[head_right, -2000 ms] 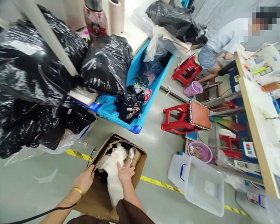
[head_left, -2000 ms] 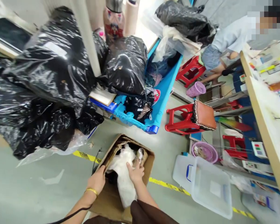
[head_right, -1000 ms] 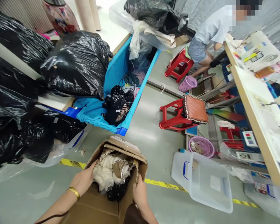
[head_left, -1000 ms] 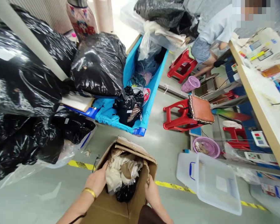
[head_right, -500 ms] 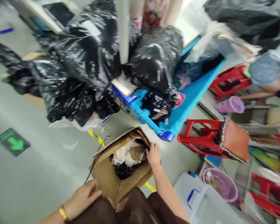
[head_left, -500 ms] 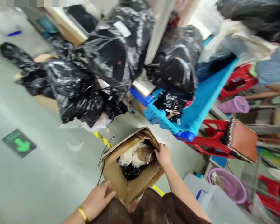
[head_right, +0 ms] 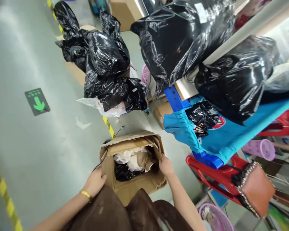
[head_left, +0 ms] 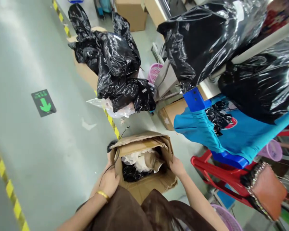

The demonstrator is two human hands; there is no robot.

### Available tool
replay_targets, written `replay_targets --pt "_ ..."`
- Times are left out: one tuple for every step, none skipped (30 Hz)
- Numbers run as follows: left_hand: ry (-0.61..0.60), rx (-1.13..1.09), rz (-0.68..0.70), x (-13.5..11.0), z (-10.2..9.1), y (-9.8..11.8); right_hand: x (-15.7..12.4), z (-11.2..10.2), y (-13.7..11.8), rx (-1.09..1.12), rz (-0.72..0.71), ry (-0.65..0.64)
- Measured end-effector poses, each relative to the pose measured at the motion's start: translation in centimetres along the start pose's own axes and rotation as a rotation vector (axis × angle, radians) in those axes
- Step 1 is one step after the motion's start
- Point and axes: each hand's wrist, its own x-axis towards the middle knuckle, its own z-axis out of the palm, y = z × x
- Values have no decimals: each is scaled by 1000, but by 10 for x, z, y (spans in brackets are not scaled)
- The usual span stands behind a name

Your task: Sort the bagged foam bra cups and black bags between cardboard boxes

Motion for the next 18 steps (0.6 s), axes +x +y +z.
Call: replay_targets --pt "10 -14 25 -8 -4 0 -7 -1 3 9 -14 -6" --pt "17 -27 42 -15 -8 0 -14 -2 6 19 -31 -12" --pt "23 -39 48 -20 -13 0 -22 -3 7 33 -49 -15" --pt "29 -51 48 -25 -18 0 -30 -4 8 48 -69 -16" --pt "34 -60 45 -28 -24 1 -38 -6 7 63 -88 -12" --pt "38 -66 40 -30 -30 2 -44 -8 7 78 -104 -5" --pt "40 -69 35 -31 -36 3 -50 -10 6 93 -117 3" --pt "40 -69 29 -32 -42 5 -55 -12 5 108 -127 11" --pt "39 -66 22 -33 -47 6 -59 -15 4 122 -131 18" --pt "38 -66 22 -33 -52 8 -63 -17 4 135 -131 25" --pt "35 -63 25 -34 -57 11 -67 -19 4 148 -127 34" --pt "35 -58 29 -36 -62 13 -70 -20 4 158 -122 42" --pt "36 -47 34 -38 -66 15 -74 -21 4 168 -116 51" --pt "35 -33 32 -39 -70 16 -79 -22 6 176 -107 58" --pt "36 -17 26 -42 -74 17 -85 -23 7 183 -100 66" --pt "35 -7 28 -44 -77 18 -90 -25 9 188 -88 80" --pt "45 6 26 -46 -80 18 -96 -27 10 192 -78 98" --pt "56 21 28 -48 -83 18 -101 -30 12 197 -70 118"
